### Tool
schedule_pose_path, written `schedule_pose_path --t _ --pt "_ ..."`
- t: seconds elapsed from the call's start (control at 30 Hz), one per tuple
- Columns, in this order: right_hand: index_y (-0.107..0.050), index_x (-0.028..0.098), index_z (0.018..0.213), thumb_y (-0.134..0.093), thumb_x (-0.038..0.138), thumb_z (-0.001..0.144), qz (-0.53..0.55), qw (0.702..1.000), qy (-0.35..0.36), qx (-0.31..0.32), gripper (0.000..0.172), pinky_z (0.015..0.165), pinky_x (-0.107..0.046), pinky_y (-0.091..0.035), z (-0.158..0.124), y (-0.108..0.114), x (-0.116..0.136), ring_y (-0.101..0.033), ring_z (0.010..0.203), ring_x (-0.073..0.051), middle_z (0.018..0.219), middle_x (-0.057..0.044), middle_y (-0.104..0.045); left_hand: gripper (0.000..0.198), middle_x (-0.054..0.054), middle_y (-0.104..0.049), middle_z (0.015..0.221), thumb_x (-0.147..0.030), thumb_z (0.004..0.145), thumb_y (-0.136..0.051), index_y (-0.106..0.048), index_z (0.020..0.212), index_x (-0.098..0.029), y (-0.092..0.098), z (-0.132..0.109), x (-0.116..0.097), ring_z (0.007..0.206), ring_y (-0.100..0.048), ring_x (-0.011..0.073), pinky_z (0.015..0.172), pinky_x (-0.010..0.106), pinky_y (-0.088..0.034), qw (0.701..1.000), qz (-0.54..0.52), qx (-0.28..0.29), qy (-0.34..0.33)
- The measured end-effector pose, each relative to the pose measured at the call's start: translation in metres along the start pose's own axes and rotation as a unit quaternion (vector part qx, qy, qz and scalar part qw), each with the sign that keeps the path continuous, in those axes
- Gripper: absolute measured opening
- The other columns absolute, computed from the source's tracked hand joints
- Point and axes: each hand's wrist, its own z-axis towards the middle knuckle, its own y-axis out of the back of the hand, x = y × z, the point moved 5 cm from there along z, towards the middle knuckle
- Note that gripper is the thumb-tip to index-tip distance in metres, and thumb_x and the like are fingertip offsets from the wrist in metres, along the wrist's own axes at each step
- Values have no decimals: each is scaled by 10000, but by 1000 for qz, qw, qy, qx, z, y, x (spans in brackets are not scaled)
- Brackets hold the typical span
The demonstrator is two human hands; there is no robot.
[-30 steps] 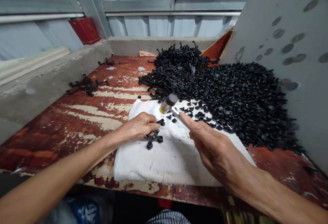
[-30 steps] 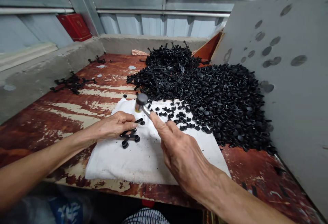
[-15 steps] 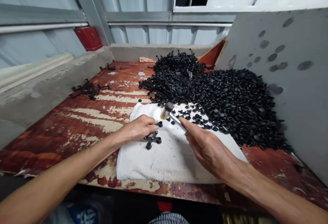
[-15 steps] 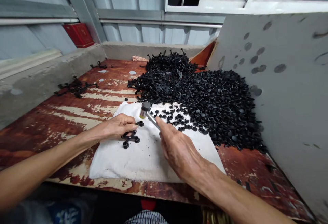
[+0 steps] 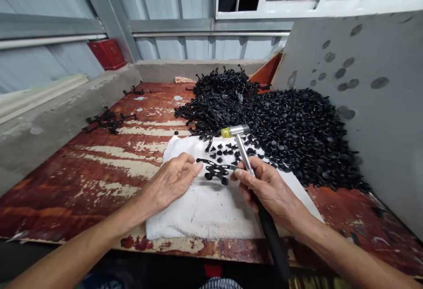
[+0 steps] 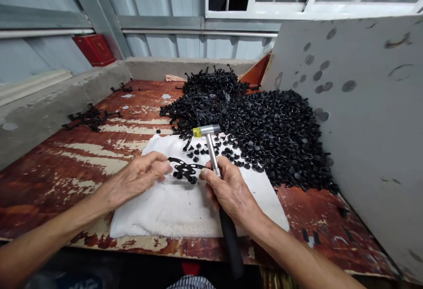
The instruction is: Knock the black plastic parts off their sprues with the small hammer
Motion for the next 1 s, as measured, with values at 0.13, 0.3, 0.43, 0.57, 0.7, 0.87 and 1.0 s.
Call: schedule_pose_path --t 0.13,0.3,0.43,0.57,0.7,0.87,1.0 --pt "-444 234 830 -581 401 807 7 999 -18 28 217 305 -143 -300 -6 -11 -6 -346 335 -61 455 120 -466 356 -12 -526 631 -515 850 -402 -508 751 -189 -14 5 -12 571 -445 136 531 260 -317 997 -61 45 1" --pt "-436 231 834 -542 389 838 -3 999 -8 35 190 303 -133 -299 -7 -15 -15 -340 318 -51 439 124 -464 356 -31 -480 566 -489 856 -424 -476 674 -187 -32 13 -20 499 -414 103 467 232 -291 990 -117 82 19" --pt "-445 229 855 -535 438 853 -4 999 -7 44 228 296 -140 -284 -7 -9 -20 -348 302 -49 466 110 -506 340 4 -570 593 -442 877 -416 -476 668 -181 -40 18 -20 485 -494 97 452 207 -336 979 -170 107 27" --pt "-480 215 894 -525 514 878 -19 999 -2 48 302 319 -143 -294 -15 6 -18 -387 327 -45 529 87 -541 309 -30 -539 564 -447 887 -424 -533 783 -177 -36 32 -11 407 -455 76 388 181 -320 969 -206 116 68" --pt "-474 214 864 -549 540 866 -14 1000 -17 22 334 331 -140 -290 -22 23 -21 -366 338 -42 494 95 -505 322 -45 -508 533 -474 892 -425 -540 816 -183 -32 45 -6 370 -400 68 348 168 -260 972 -156 148 94" --pt "-457 217 846 -568 557 850 29 998 -44 33 358 326 -131 -290 -22 27 -30 -331 338 -34 464 113 -451 300 0 -562 653 -446 844 -488 -549 755 -166 -33 49 -10 508 -460 84 431 194 -333 964 -156 209 43" --pt "-463 215 875 -558 552 859 34 998 -44 40 350 323 -132 -298 -20 26 -32 -315 334 -32 460 117 -446 302 -16 -508 625 -450 869 -467 -535 765 -175 -32 53 -7 548 -460 105 480 227 -358 971 -132 201 -13"
